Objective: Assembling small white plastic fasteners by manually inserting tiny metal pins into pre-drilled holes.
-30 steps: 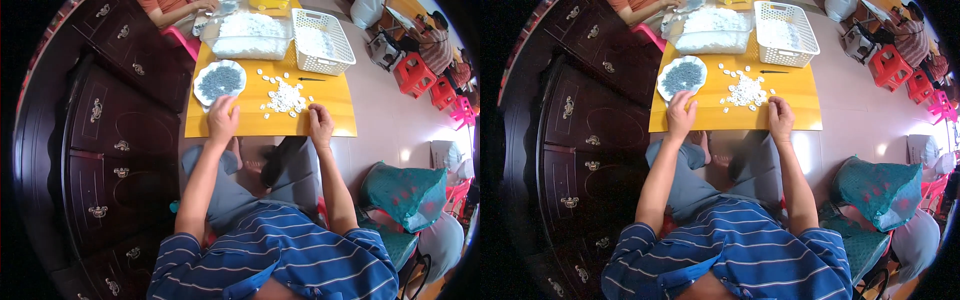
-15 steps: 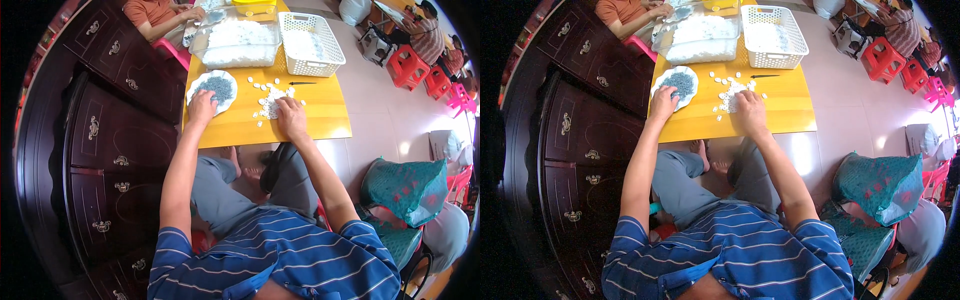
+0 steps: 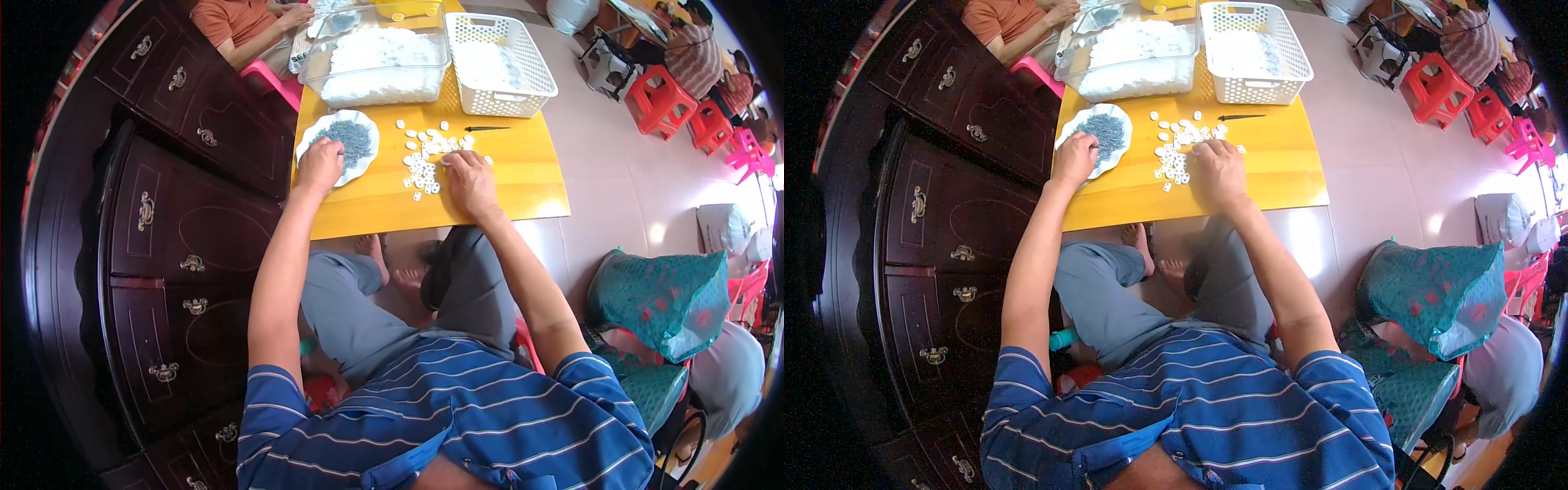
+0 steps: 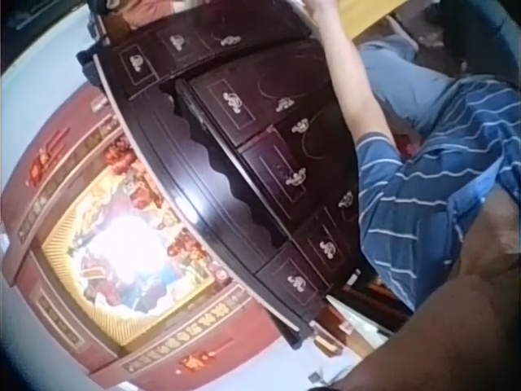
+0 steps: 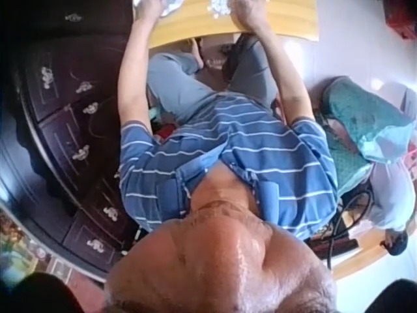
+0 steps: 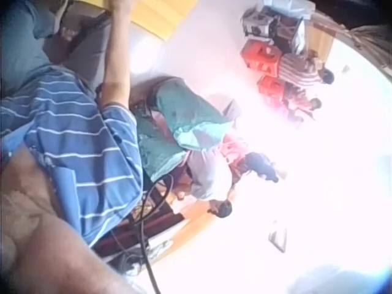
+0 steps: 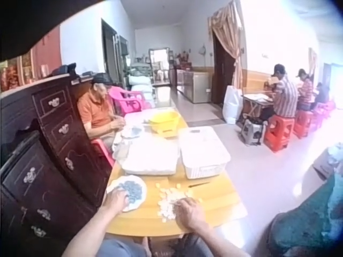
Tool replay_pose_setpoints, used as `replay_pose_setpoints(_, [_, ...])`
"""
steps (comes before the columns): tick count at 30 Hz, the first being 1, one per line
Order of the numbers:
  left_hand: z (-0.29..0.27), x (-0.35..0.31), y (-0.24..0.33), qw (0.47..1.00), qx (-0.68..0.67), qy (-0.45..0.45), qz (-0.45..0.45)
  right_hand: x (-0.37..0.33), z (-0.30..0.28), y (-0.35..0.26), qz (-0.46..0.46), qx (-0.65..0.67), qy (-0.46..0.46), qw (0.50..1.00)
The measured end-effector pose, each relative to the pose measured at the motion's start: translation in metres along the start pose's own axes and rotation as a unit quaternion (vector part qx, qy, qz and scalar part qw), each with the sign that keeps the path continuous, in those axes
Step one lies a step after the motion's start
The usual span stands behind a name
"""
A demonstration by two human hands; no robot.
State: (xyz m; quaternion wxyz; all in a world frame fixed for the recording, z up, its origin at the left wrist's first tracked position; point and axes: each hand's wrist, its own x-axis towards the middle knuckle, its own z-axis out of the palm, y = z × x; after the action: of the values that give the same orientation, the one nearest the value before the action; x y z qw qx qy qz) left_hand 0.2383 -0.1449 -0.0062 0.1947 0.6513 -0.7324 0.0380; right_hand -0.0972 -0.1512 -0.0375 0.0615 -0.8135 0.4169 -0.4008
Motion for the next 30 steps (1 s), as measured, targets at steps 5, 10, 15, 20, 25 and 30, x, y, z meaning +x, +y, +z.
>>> replay_pose_setpoints(5, [0.0,0.004,-0.002,1.0,-0.009,0.004,0.012,-0.003,-0.003,0.017,-0.002,-0.007,0.021,1.0])
replay_pose_setpoints(10, [-0.002,0.002,-0.007,1.0,-0.005,0.01,0.02,-0.003,-0.003,0.009,0.018,-0.007,0.04,0.999])
replay_pose_setpoints(15, [-0.004,0.005,0.001,1.0,-0.022,-0.017,0.005,-0.01,-0.003,0.019,0.003,-0.037,0.029,0.999])
replay_pose_setpoints(20, [-0.005,0.007,-0.001,0.999,-0.014,-0.026,0.015,-0.005,-0.011,0.009,-0.013,-0.023,0.013,1.0])
replay_pose_setpoints(25, [-0.004,0.008,-0.005,1.0,-0.003,-0.012,0.014,-0.001,-0.016,-0.001,-0.055,-0.006,-0.008,0.998])
replay_pose_setpoints(30, [-0.009,0.015,0.004,0.998,-0.041,0.042,0.019,-0.005,-0.021,0.003,-0.07,-0.009,-0.023,0.997])
